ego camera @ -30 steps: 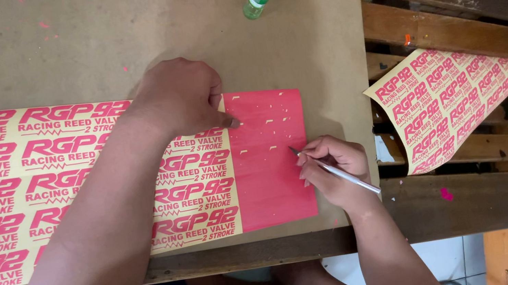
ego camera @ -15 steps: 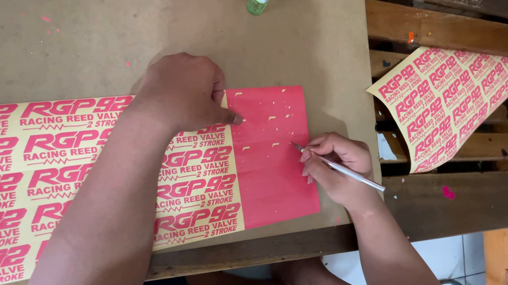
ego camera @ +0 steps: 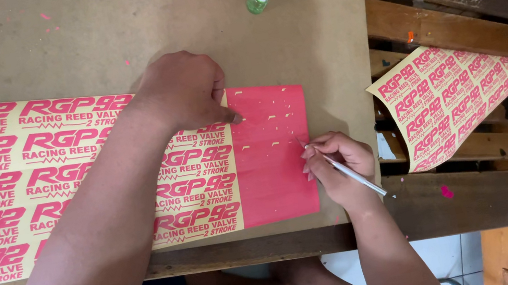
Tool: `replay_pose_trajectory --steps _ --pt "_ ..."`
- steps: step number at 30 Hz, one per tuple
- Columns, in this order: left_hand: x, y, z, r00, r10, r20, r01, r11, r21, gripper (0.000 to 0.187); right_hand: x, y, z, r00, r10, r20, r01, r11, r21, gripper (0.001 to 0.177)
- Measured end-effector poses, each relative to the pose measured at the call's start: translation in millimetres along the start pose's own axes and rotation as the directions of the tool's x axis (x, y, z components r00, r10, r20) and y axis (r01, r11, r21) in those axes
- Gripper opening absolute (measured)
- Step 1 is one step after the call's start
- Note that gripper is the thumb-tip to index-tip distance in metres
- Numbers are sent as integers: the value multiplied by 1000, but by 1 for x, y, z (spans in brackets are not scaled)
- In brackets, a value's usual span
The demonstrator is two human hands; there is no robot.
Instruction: The person uses a craft knife to cut out individual stickers from a large pink sheet printed with 'RGP92' text. They carefully trace the outlines of the logos and peel away the excess material, leaving the cut stickers on the sheet.
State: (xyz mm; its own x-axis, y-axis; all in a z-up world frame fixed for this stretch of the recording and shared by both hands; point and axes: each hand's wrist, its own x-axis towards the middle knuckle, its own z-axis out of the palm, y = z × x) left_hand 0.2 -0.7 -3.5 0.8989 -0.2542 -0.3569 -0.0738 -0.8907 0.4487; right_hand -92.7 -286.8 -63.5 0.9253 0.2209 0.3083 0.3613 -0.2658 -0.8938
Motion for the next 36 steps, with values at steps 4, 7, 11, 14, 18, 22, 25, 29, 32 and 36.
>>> replay_pose_trajectory --steps 4,7,11,14,18,22,25,29,32,36 --pt "1 -2 0 1000 12 2 -12 1000 -13 27 -1 3 0 1000 19 -7 -18 996 82 18" --pt "1 -4 0 1000 21 -18 -21 999 -28 26 -1 6 0 999 40 6 -41 997 65 16" --pt "4 -7 3 999 40 -9 -40 999 -17 27 1 8 -1 997 63 49 -64 998 24 17" --pt "5 -7 5 999 35 -5 -35 999 -8 26 2 10 -1 995 88 54 -90 996 26 16" --pt "5 -6 4 999 39 -5 -39 999 4 25 1 15 -2 995 89 46 -89 996 18 15" --pt "6 -6 4 999 39 -2 -39 999 -10 25 0 6 0 998 65 25 -66 997 37 16" --pt "4 -6 4 1000 26 -6 -26 1000 -6 25 0 6 -1 996 87 28 -89 994 71 16" --pt "3 -5 2 999 37 -14 -37 999 2 25 -1 11 -1 995 95 32 -96 995 39 17" --pt "4 -6 3 999 43 -20 -43 999 0 24 -3 15 -2 994 106 26 -107 993 38 16" --pt "6 -7 5 998 50 -29 -50 999 -11 25 1 6 0 996 88 35 -88 996 -8 17"
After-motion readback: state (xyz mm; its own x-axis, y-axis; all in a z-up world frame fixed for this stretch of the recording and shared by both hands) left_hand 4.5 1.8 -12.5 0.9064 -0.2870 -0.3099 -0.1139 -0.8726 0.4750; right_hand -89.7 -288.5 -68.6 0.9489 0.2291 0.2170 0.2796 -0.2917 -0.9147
